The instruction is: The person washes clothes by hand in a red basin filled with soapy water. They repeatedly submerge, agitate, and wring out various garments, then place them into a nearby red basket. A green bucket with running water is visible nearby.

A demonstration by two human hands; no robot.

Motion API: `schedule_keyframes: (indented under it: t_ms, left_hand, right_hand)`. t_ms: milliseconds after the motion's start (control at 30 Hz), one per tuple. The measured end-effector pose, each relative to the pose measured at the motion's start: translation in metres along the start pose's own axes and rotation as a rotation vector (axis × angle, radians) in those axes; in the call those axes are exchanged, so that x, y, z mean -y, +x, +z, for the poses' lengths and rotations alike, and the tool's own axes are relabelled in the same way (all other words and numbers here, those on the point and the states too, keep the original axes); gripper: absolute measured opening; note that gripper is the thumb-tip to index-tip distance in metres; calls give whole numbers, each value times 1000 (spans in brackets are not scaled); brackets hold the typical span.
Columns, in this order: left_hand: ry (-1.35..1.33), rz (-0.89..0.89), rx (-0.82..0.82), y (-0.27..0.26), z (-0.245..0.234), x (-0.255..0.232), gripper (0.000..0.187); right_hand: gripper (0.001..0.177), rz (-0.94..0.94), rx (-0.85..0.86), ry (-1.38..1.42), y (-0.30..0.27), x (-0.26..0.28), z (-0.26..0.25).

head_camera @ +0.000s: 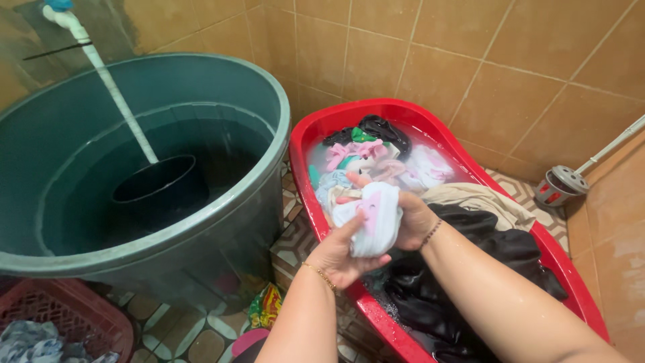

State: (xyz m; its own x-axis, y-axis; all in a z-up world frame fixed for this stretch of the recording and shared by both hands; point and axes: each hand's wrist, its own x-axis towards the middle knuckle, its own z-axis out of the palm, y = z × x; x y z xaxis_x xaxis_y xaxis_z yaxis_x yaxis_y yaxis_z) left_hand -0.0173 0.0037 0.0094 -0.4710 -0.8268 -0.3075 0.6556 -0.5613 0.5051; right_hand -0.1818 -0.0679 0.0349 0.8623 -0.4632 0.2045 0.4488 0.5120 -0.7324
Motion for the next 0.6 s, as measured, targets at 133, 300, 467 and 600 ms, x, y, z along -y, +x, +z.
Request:
schedule_keyframes:
  t_ms: [133,300,467,600]
  left_hand:
    - [167,38,97,-1,4,1,54]
    - [458,84,-240,25,-3,14,44]
    - [970,438,-540,53,-12,33,34]
    - [1120,502,-652,45,-6,30,34]
  right_hand:
    - [67,-65,-192,-208,5,7,-11]
    - [37,-133,-381,-1074,30,8,-30]
    - [18,-57,-499,-1105,43,-14,-29]
    - [20,163,-713,-1266,44,-24,-16]
